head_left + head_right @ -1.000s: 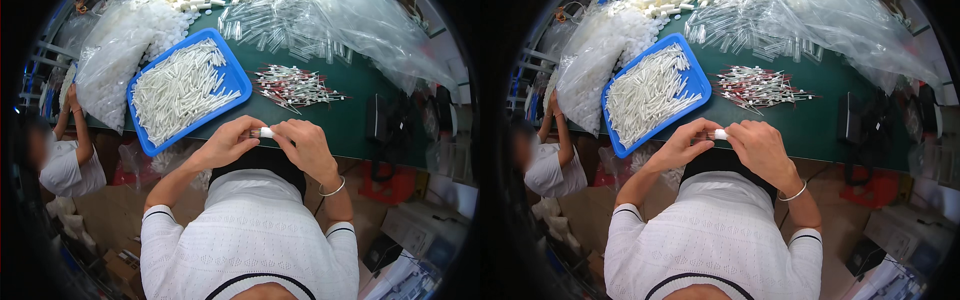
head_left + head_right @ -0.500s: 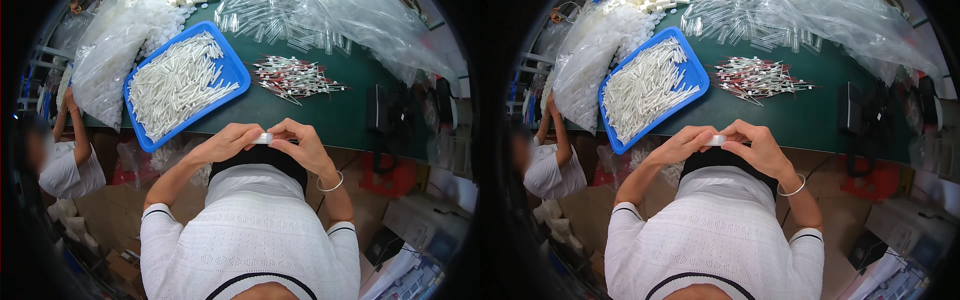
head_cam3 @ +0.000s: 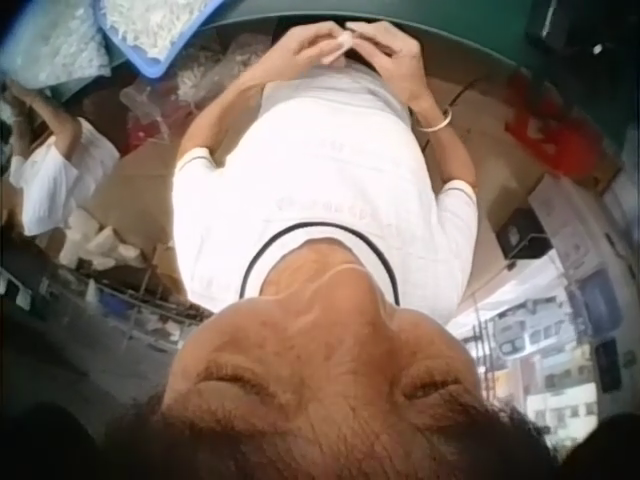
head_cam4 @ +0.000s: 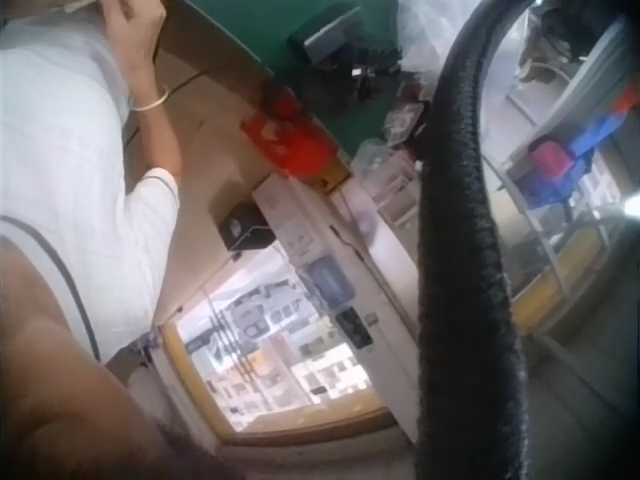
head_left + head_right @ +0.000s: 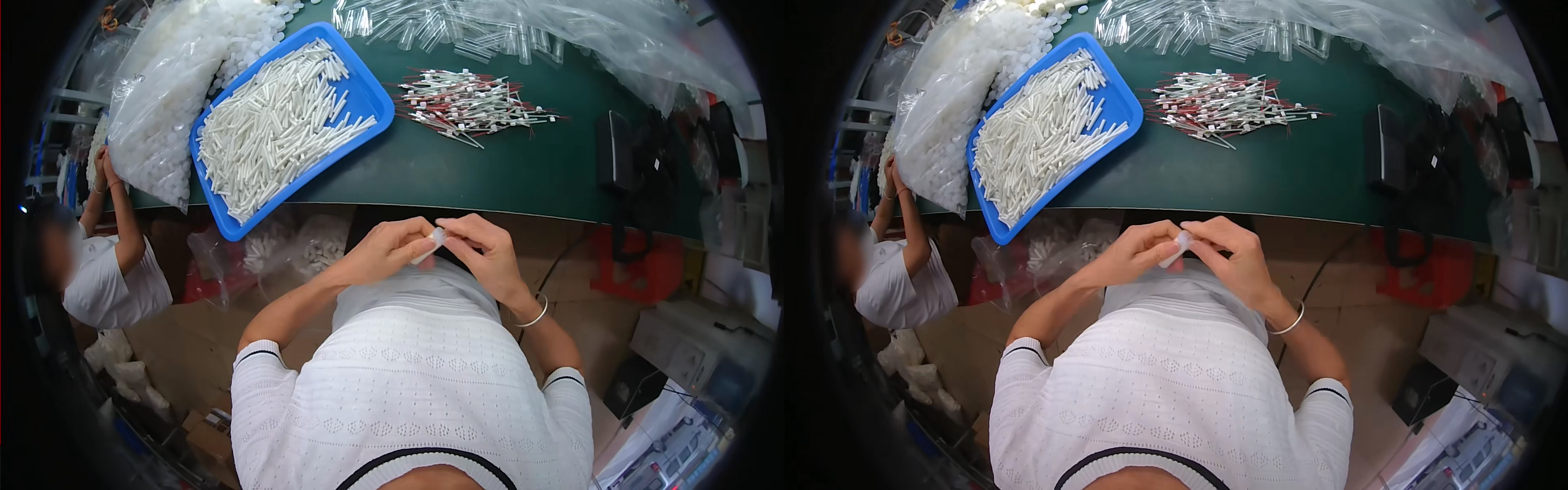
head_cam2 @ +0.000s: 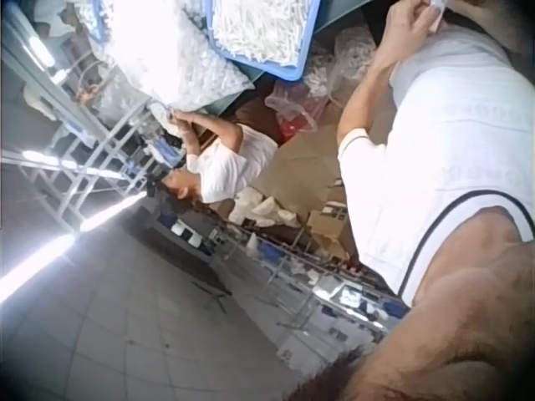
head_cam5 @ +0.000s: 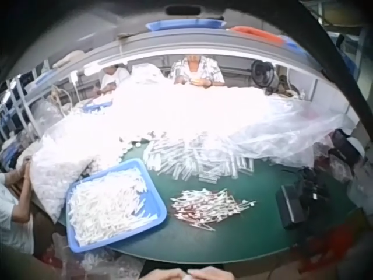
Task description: The person assembles small white electronic components by hand, inserting electronic pins and white stems into plastic housings.
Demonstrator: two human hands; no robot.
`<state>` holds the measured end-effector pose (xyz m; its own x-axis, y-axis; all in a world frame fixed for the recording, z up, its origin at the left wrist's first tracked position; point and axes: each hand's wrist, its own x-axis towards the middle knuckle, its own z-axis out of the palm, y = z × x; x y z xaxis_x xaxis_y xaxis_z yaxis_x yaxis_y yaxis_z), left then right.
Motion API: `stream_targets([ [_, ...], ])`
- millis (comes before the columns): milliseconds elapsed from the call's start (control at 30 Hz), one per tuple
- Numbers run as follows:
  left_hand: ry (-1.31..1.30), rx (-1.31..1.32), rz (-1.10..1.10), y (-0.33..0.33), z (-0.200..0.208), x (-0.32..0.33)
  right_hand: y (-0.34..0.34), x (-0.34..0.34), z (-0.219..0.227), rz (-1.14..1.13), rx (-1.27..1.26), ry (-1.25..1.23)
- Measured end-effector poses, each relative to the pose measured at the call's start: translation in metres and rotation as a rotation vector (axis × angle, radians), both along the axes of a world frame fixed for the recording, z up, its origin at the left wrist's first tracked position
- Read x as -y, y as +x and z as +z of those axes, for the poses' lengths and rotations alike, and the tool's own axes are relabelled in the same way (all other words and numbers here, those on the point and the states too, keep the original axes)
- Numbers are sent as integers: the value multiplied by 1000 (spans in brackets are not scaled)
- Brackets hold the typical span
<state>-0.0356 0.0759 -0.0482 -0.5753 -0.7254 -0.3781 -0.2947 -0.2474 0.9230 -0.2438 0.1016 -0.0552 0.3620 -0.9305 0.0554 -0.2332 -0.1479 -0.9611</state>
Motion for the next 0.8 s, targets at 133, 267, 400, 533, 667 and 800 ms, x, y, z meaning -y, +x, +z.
stream_targets([
  [133, 269, -238, 96, -14, -34, -2, -9, -42, -40, -396, 418, 346],
  [267, 407, -284, 344, -66, -43, -10, 17, -49, -46, -348, 628, 688],
  [400, 541, -249, 342, -75, -38, -6, 22, -43, -42, -407, 909, 677],
  [533, 553, -442, 303, -64, -51, -3, 18, -35, -32, -436, 1073, 840],
  [667, 686, -524, 318, -68, -45, 7, 22, -24, -24, -434, 1214, 961],
  [800, 610, -551, 370, -66, -52, 1, 22, -25, -38, -342, 1070, 833],
])
